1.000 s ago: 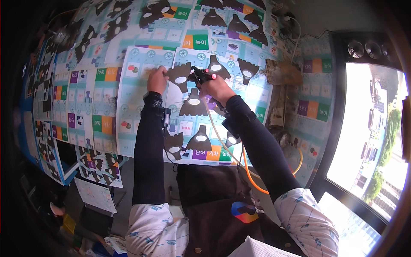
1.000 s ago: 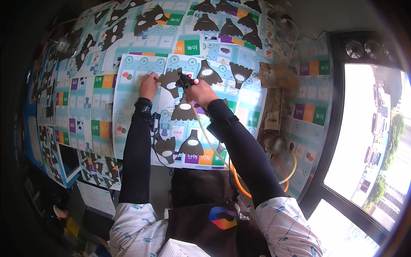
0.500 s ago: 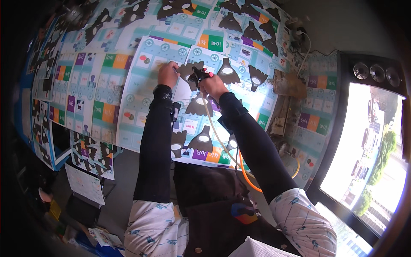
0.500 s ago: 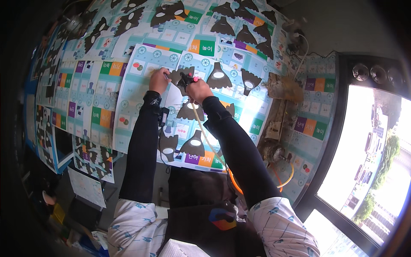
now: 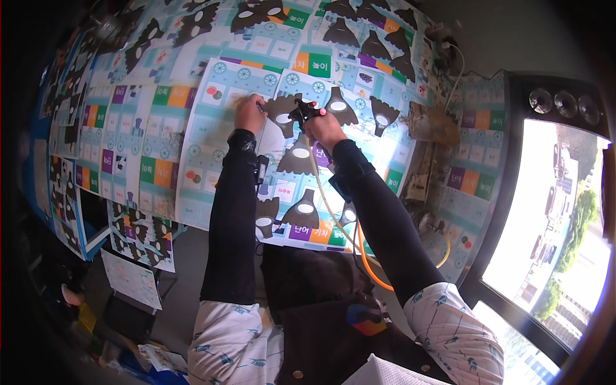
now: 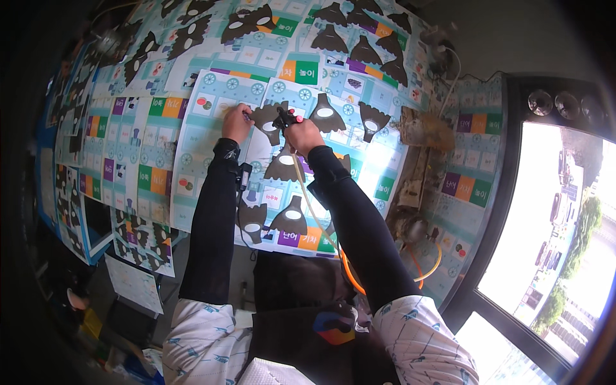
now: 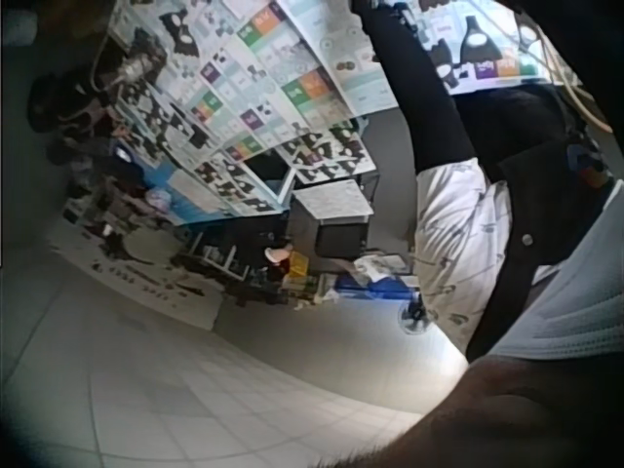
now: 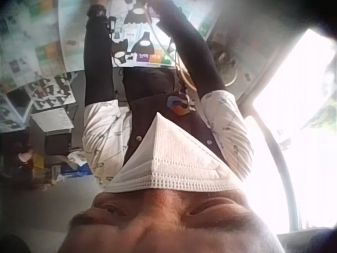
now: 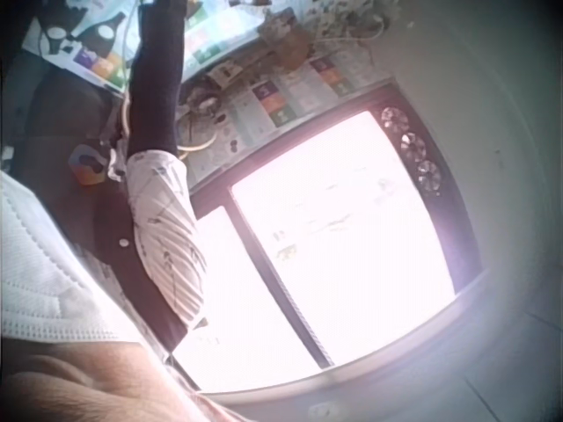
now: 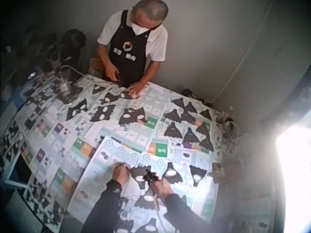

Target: Using a hot glue gun to attach black mask-shaped cutouts onto printed paper sheets at a workshop table.

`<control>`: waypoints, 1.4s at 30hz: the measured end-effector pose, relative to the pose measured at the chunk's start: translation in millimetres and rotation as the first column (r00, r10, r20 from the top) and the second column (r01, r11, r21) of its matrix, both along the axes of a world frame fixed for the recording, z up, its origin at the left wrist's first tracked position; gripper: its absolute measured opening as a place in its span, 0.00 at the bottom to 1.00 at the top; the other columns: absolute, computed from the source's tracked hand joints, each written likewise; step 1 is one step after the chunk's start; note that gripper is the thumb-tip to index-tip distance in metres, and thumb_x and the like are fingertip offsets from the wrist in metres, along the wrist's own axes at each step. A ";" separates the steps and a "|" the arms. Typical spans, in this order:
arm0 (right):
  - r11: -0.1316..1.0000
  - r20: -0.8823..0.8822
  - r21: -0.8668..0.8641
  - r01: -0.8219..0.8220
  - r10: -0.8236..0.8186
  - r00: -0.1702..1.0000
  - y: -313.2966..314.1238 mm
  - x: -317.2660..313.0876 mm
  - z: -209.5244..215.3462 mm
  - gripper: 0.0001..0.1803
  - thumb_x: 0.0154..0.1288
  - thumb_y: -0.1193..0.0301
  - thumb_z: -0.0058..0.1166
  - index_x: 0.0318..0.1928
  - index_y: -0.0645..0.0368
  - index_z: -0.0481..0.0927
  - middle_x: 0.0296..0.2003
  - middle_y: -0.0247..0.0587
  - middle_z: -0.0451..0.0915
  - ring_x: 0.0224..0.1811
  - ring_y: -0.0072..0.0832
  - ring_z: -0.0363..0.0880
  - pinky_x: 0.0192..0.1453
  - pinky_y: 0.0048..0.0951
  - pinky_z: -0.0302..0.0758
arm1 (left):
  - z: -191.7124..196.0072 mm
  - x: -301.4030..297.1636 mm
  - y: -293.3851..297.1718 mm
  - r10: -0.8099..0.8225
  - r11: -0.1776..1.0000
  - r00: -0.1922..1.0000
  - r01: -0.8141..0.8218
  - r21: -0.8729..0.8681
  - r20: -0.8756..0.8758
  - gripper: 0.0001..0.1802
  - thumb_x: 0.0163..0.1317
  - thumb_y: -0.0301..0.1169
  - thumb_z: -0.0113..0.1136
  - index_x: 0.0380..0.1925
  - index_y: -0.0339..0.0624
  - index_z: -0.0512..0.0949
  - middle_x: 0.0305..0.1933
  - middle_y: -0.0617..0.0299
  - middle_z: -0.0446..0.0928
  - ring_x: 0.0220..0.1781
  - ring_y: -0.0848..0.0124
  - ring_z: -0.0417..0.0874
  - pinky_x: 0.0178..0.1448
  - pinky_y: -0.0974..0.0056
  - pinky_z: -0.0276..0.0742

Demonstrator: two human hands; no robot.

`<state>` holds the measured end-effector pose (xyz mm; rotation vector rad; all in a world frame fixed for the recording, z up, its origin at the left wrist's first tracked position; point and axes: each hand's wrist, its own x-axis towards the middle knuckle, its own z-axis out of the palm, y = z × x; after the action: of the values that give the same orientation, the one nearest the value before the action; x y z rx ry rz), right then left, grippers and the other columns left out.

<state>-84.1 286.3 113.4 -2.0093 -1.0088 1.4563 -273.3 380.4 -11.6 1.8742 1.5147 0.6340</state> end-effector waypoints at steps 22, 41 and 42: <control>1.000 0.084 0.025 -0.007 0.005 0.996 -9.8 9.7 -10.0 0.14 0.53 0.69 0.49 0.18 0.67 0.76 0.15 0.45 0.77 0.18 0.32 0.79 0.24 0.32 0.74 | -0.5 -2.2 -0.5 -0.001 1.000 1.000 0.001 0.021 -0.013 0.17 0.41 0.22 0.71 0.31 0.44 0.75 0.33 0.58 0.78 0.42 0.57 0.79 0.47 0.56 0.73; 0.977 0.218 0.211 -0.012 -0.035 0.975 -183.5 60.8 53.2 0.22 0.56 0.77 0.54 0.53 0.63 0.66 0.37 0.48 0.75 0.39 0.34 0.76 0.46 0.31 0.72 | 18.5 -24.2 -14.9 -0.077 0.996 0.992 0.071 -0.062 -0.100 0.12 0.53 0.29 0.64 0.37 0.42 0.77 0.35 0.56 0.81 0.40 0.58 0.82 0.46 0.57 0.76; 0.968 0.301 0.251 -0.021 -0.057 0.952 -213.4 69.2 51.1 0.23 0.56 0.76 0.52 0.53 0.62 0.65 0.37 0.53 0.76 0.39 0.45 0.75 0.45 0.38 0.73 | 32.6 -31.7 -22.8 -0.042 0.995 0.998 0.038 -0.088 -0.048 0.11 0.56 0.30 0.62 0.39 0.41 0.77 0.34 0.56 0.82 0.38 0.60 0.83 0.44 0.59 0.77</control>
<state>-14.9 72.9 164.5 -2.0838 -1.2293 0.9643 -305.0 357.6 21.0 1.8615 1.5076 0.4986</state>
